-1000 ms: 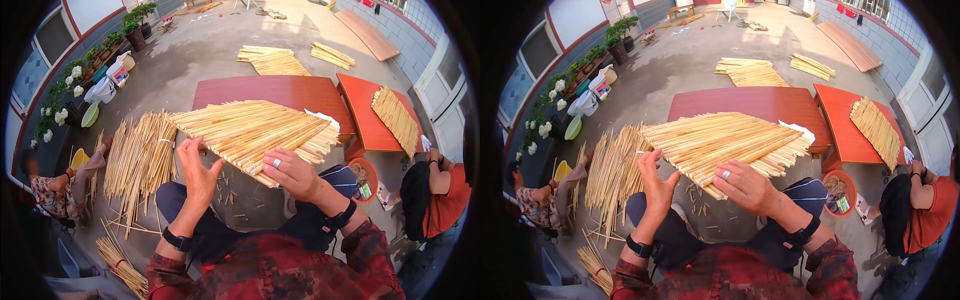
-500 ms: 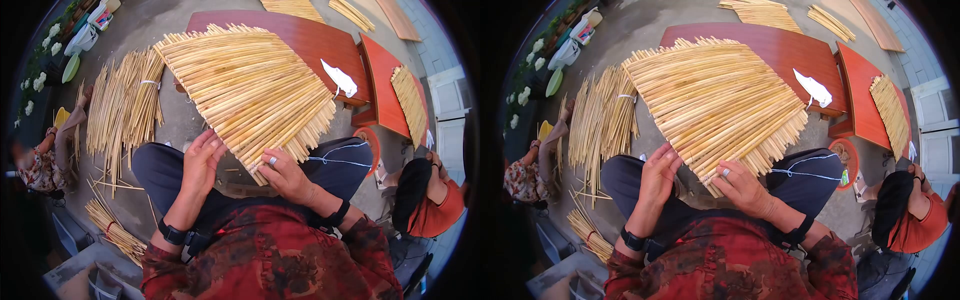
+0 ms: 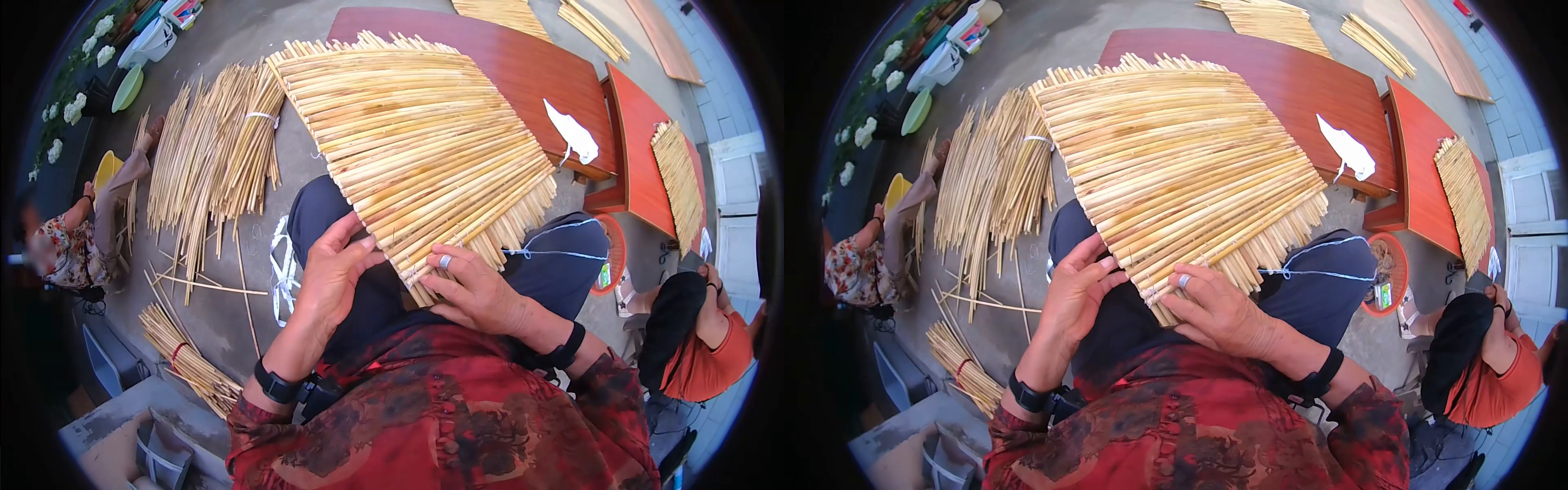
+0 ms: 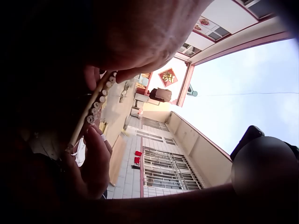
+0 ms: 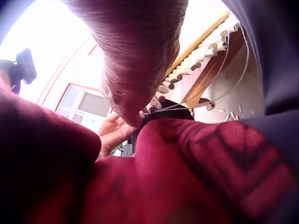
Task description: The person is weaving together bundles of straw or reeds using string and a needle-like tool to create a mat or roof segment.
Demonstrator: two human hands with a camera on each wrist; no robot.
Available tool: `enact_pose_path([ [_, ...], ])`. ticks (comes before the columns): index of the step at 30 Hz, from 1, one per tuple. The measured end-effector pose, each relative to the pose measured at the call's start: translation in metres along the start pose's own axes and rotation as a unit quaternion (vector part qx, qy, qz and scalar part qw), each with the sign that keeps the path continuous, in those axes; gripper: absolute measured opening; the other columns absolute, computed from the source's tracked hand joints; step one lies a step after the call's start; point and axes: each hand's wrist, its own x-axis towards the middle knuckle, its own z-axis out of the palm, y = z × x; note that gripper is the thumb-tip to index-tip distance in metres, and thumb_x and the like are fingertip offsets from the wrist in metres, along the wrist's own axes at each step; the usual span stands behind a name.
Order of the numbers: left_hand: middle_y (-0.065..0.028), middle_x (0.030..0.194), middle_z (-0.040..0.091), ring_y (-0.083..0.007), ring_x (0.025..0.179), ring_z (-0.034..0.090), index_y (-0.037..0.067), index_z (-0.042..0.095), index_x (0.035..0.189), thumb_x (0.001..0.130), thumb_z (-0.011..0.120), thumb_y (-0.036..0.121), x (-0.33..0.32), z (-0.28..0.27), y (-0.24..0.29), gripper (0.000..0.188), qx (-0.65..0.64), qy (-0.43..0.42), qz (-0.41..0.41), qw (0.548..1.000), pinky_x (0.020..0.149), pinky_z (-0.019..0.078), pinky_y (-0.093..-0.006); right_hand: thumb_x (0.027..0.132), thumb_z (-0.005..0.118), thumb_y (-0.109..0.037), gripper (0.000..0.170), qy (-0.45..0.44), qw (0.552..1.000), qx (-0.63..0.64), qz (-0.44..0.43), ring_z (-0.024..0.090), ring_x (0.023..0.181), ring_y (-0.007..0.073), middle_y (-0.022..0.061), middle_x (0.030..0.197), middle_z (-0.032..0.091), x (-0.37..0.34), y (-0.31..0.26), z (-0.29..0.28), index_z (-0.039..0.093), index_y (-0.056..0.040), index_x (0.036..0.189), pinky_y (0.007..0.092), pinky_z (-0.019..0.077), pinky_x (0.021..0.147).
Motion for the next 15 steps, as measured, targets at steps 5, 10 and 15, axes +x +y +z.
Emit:
enact_pose_path([
  [5, -0.0120, 0.118, 0.056, -0.0188, 0.105, 0.056, -0.004, 0.045, 0.127, 0.085, 0.055, 0.001, 0.002, -0.005, -0.008, 0.044, 0.021, -0.020, 0.019, 0.999, 0.085, 0.0471, -0.0305, 0.067, 0.072, -0.014, 0.046, -0.024, 1.000, 0.006, 0.014, 0.051, 0.108, 0.0339, 0.0149, 0.107, 0.052, 0.001, 0.002, -0.003, 0.056, -0.0021, 0.108, 0.0413, 0.0422, 0.091],
  [10, -0.0136, 0.118, 0.055, -0.0186, 0.106, 0.055, -0.005, 0.042, 0.128, 0.083, 0.055, -0.001, -0.001, -0.011, -0.011, 0.047, 0.014, -0.024, 0.006, 1.000, 0.086, 0.0467, -0.0306, 0.069, 0.071, -0.012, 0.038, -0.028, 0.999, 0.009, 0.026, 0.053, 0.104, 0.0327, 0.0134, 0.101, 0.055, 0.003, 0.005, 0.001, 0.058, -0.0029, 0.103, 0.0397, 0.0443, 0.087],
  [15, -0.0123, 0.119, 0.054, -0.0182, 0.106, 0.054, -0.005, 0.040, 0.130, 0.082, 0.057, -0.002, -0.003, -0.008, -0.020, 0.051, 0.019, -0.022, 0.021, 0.999, 0.088, 0.0451, -0.0293, 0.072, 0.067, -0.008, 0.019, 0.000, 0.994, 0.011, 0.109, 0.055, 0.075, 0.0268, 0.0083, 0.080, 0.053, 0.028, 0.008, -0.003, 0.058, -0.0049, 0.089, 0.0347, 0.0475, 0.065],
])
